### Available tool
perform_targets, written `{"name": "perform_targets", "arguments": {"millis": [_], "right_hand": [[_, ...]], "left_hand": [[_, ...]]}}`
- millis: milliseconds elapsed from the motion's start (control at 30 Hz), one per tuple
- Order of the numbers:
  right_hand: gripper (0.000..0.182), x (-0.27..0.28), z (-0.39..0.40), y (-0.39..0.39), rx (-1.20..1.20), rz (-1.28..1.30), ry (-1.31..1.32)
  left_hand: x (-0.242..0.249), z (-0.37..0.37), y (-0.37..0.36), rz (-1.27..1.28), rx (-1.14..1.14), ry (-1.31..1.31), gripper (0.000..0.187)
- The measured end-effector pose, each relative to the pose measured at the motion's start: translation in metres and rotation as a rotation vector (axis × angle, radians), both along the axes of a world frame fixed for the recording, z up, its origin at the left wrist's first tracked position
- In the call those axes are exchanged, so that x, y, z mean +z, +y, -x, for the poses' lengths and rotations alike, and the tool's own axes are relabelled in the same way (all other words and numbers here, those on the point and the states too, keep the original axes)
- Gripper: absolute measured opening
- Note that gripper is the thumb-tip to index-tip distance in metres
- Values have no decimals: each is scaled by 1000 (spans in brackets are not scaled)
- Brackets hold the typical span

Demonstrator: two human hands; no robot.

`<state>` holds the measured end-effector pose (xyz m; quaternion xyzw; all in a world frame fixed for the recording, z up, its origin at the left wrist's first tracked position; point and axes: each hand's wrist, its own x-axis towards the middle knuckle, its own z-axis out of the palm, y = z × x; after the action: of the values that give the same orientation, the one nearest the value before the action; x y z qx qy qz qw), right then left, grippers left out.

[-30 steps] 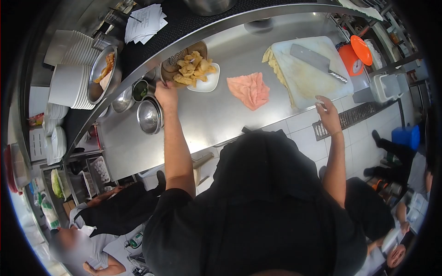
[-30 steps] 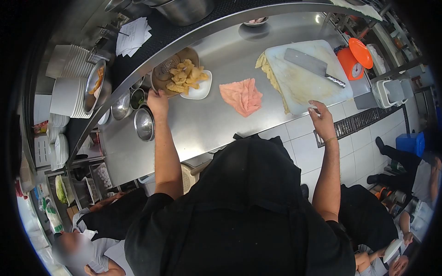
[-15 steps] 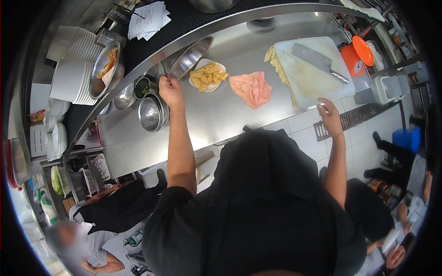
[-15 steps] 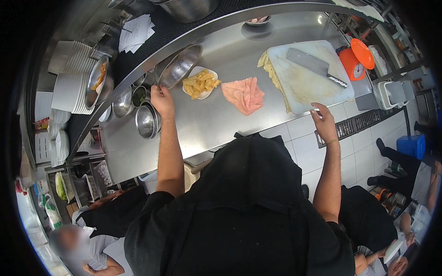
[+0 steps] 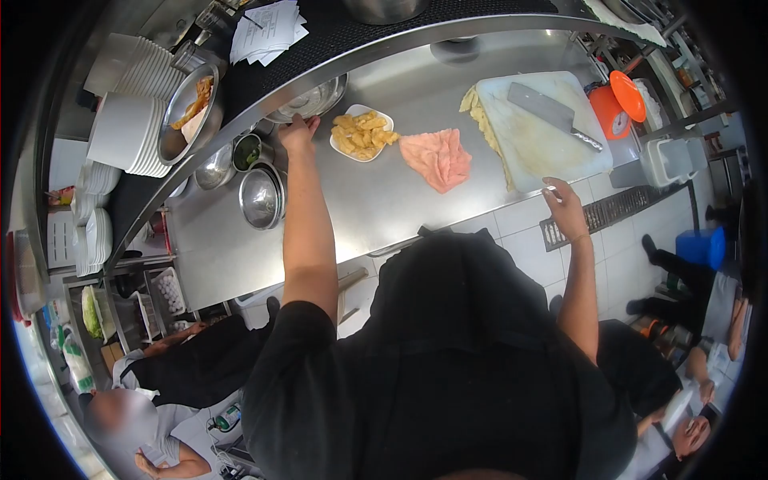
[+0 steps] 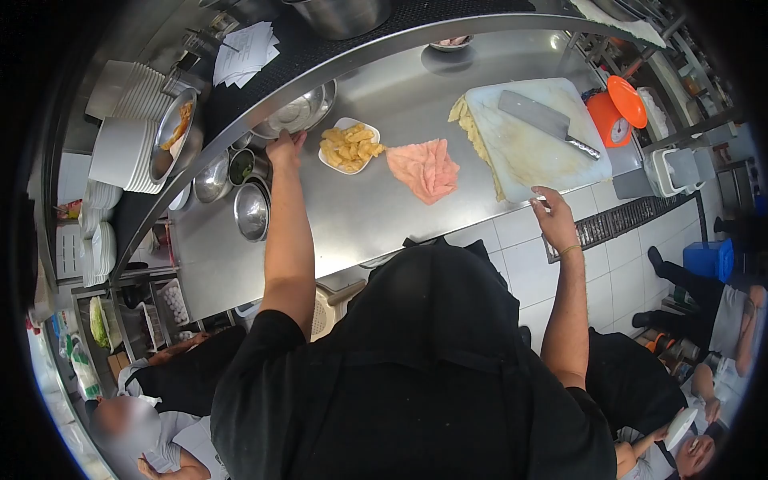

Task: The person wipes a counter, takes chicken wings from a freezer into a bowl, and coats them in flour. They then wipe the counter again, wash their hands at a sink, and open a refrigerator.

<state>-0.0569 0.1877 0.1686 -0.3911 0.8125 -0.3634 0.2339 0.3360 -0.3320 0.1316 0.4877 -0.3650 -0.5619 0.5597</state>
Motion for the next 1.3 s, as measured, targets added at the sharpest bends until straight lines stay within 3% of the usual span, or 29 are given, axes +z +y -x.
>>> {"name": "perform_targets", "arguments": {"millis": [67, 167, 267, 367, 433, 533, 600, 667, 767, 867, 967, 1067, 1167, 1300], "right_hand": [[33, 0, 1, 3, -7, -15, -11], [33, 4, 0, 9, -53, -26, -24], [34, -6, 1, 21, -100, -26, -38], [34, -18, 3, 36, -88, -42, -49], [34, -20, 6, 42, -77, -45, -69], [33, -24, 14, 48, -91, -31, -97], [33, -26, 19, 50, -92, -23, -86], [33, -30, 23, 52, -67, -29, -105], [33, -31, 29, 54, -34, -44, -106], [33, -31, 38, 62, -27, -41, -98], [33, -31, 46, 70, -42, -40, -99], [34, -34, 53, 79, -47, -45, -102], [34, -44, 52, 84, -47, -35, -132], [33, -37, 40, 83, -23, -71, -85]], "left_hand": [[0, 3, -6, -177, -7, 71, 25], [9, 0, 20, -214, -75, 23, 30], [-35, -18, 48, -199, -23, -464, 29], [-66, -27, 68, -346, -134, -444, 29], [-59, -25, 80, -467, -240, -399, 33], [-20, 2, 119, 191, -141, -1222, 45], [8, 41, 151, 538, -230, -1334, 58], [19, 69, 166, 743, -409, -1427, 56], [6, 91, 157, 786, -553, -1551, 48], [-1, 99, 137, 709, -539, -1560, 41], [-36, 73, 92, 707, -262, -1464, 37], [-86, 38, 40, 183, -99, -1012, 38], [-56, 37, 66, 108, -182, -870, 45], [-38, 47, 73, 158, -166, -1154, 47]]}}
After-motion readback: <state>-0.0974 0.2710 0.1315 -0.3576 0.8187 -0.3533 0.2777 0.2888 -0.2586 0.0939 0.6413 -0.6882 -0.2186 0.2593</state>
